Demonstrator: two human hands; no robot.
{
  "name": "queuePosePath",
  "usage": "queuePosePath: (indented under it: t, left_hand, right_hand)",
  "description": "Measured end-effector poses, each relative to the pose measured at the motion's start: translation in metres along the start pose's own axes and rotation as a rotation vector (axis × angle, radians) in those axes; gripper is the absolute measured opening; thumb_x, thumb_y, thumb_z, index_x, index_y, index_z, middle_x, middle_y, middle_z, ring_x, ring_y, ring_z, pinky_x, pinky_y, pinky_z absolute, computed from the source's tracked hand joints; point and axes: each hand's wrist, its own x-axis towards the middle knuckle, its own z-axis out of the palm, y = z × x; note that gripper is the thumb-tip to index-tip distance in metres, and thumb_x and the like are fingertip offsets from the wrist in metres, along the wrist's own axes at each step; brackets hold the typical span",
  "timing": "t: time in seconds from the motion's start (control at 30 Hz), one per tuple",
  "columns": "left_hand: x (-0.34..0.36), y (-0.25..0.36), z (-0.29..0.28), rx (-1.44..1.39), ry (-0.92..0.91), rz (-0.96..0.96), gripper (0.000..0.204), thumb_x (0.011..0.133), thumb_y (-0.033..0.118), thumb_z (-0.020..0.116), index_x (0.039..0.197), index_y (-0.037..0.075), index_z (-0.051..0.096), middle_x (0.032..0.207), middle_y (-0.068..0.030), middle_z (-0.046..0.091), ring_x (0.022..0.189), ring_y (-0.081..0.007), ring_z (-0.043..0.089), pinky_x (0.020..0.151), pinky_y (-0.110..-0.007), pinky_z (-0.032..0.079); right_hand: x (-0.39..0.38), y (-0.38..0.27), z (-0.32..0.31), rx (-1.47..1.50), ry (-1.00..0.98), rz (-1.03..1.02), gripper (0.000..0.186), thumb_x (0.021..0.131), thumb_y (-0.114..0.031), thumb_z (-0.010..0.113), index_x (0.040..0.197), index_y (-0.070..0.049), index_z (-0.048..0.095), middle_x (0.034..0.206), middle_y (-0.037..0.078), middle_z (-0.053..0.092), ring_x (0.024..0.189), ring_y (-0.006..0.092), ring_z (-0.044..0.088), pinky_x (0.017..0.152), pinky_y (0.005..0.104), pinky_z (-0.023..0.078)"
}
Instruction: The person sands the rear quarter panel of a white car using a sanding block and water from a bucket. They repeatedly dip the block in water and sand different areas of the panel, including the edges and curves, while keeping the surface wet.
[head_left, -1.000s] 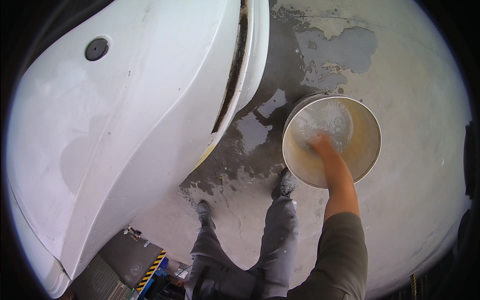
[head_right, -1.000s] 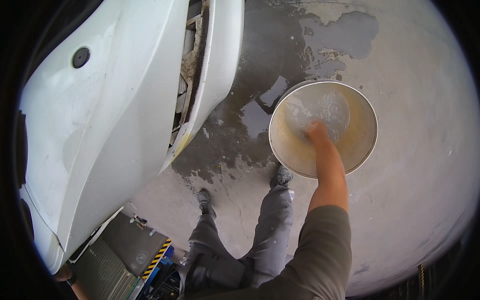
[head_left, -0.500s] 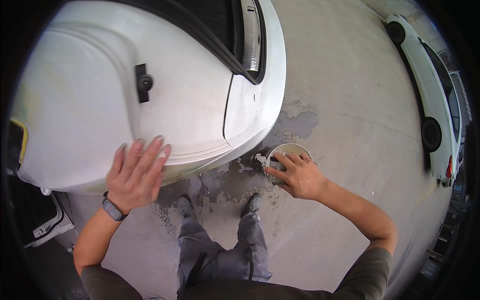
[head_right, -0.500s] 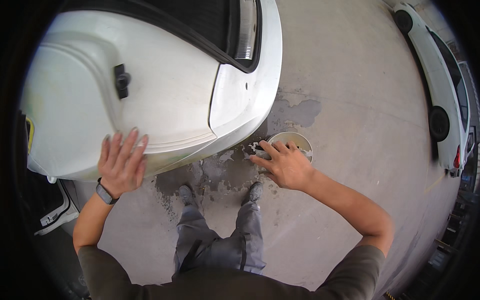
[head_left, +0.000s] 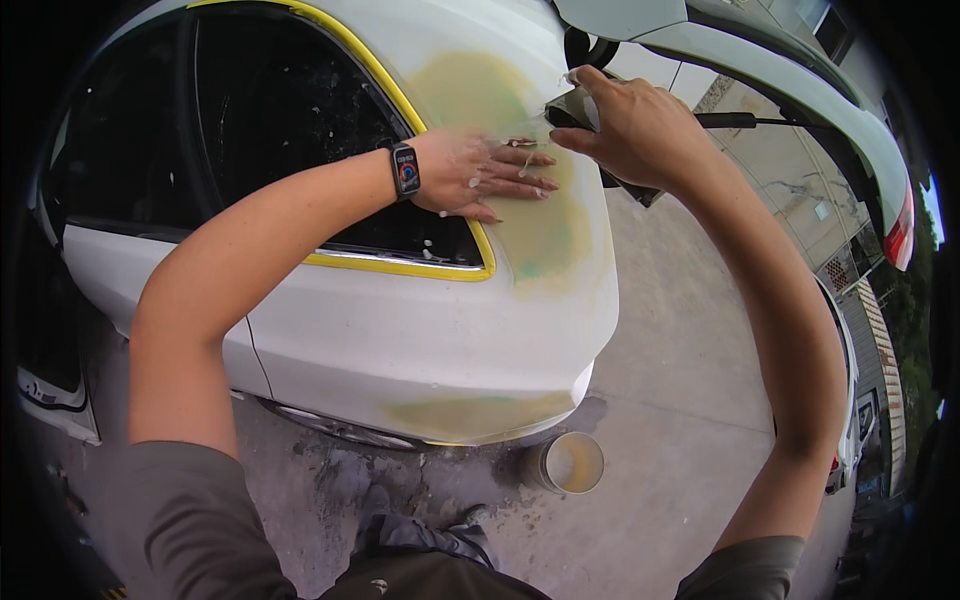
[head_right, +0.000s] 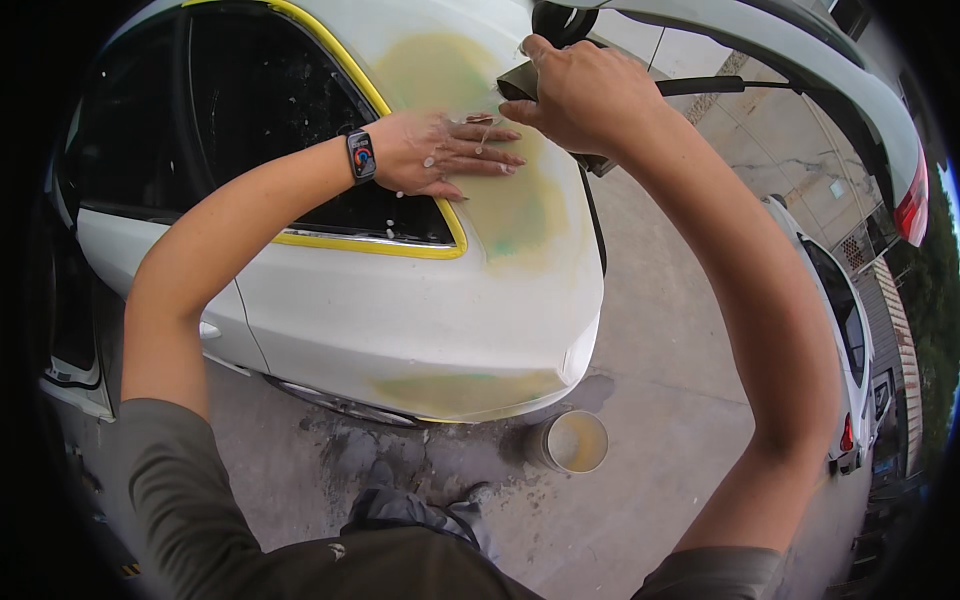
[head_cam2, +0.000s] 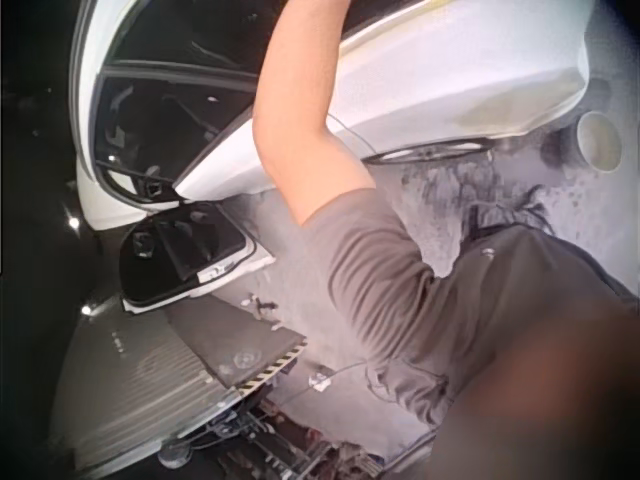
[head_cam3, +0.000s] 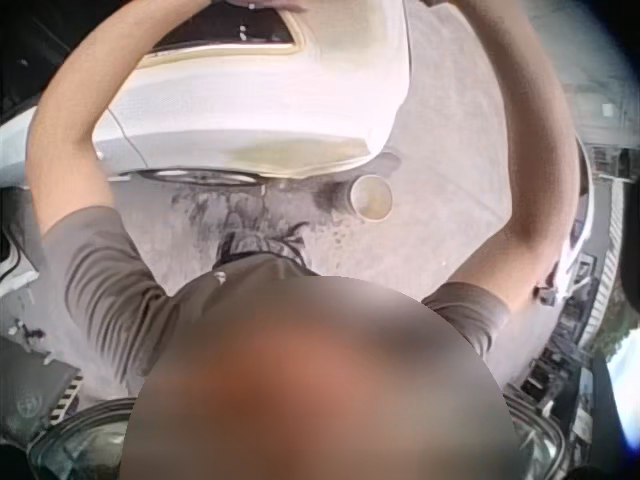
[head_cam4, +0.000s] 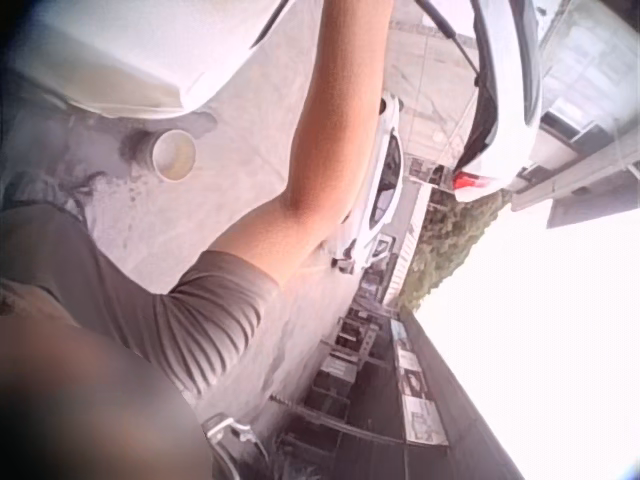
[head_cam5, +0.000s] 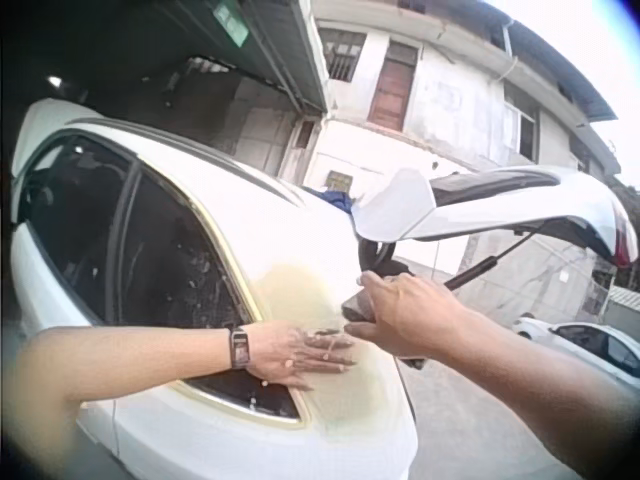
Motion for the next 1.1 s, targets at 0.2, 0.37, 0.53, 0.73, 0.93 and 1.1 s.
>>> queuePosePath:
  t: [0.2,0.37,0.53,0.73,0.93,1.1]
  left_hand:
    - [-0.079,-0.087,-0.039,0.054,0.17,-0.041,0.069,0.107,0.055,0.047,0.168,0.025,0.033,0.175,0.0042,0.031,0.163,-0.0205,0.022,0.137,-0.044,0.015]
    - [-0.131,-0.144,-0.075,0.291,0.17,-0.234,0.064,0.109,0.049,0.05,0.166,0.023,0.036,0.171,-0.004,0.038,0.159,-0.0241,0.032,0.135,-0.044,0.022]
    - [-0.145,-0.167,-0.082,0.204,0.188,-0.203,0.072,0.101,0.049,0.058,0.16,0.009,0.047,0.166,-0.016,0.045,0.157,-0.0356,0.037,0.131,-0.05,0.024]
    - [-0.144,-0.168,-0.072,0.302,0.265,-0.393,0.071,0.099,0.049,0.057,0.157,0.007,0.051,0.162,-0.0192,0.05,0.152,-0.0373,0.045,0.13,-0.051,0.027]
    - [-0.143,-0.169,-0.062,0.344,0.393,-0.427,0.067,0.1,0.045,0.057,0.155,0.007,0.054,0.158,-0.0202,0.054,0.148,-0.0367,0.049,0.128,-0.05,0.031]
    - [-0.143,-0.17,-0.058,0.353,0.483,-0.414,0.061,0.1,0.041,0.058,0.151,0.007,0.058,0.154,-0.0193,0.059,0.145,-0.0355,0.053,0.127,-0.049,0.035]
  right_hand:
    - [-0.027,0.008,0.114,0.335,0.456,-0.257,0.058,0.084,-0.019,0.081,0.139,-0.016,0.064,0.147,0.018,0.056,0.132,0.0393,0.058,0.111,0.0479,0.049]
    - [-0.033,-0.007,0.16,0.429,0.537,-0.355,0.067,0.065,-0.006,0.088,0.129,-0.011,0.07,0.148,0.016,0.062,0.13,0.0367,0.062,0.108,0.0487,0.046]
    - [0.066,-0.049,0.098,0.346,0.671,-0.571,0.061,0.068,-0.009,0.087,0.127,-0.016,0.072,0.145,0.01,0.065,0.128,0.0328,0.063,0.104,0.0465,0.046]
    - [0.071,-0.06,0.081,0.383,0.697,-0.656,0.054,0.071,-0.013,0.085,0.124,-0.015,0.074,0.143,0.013,0.067,0.124,0.0333,0.066,0.102,0.046,0.048]
    - [0.074,-0.064,0.072,0.336,0.645,-0.705,0.049,0.073,-0.011,0.083,0.121,-0.015,0.075,0.143,0.013,0.068,0.121,0.0316,0.068,0.099,0.0426,0.048]
    - [0.105,-0.069,0.055,0.239,0.659,-0.808,0.046,0.078,-0.014,0.082,0.122,-0.02,0.075,0.144,0.003,0.068,0.125,0.0305,0.066,0.105,0.0455,0.049]
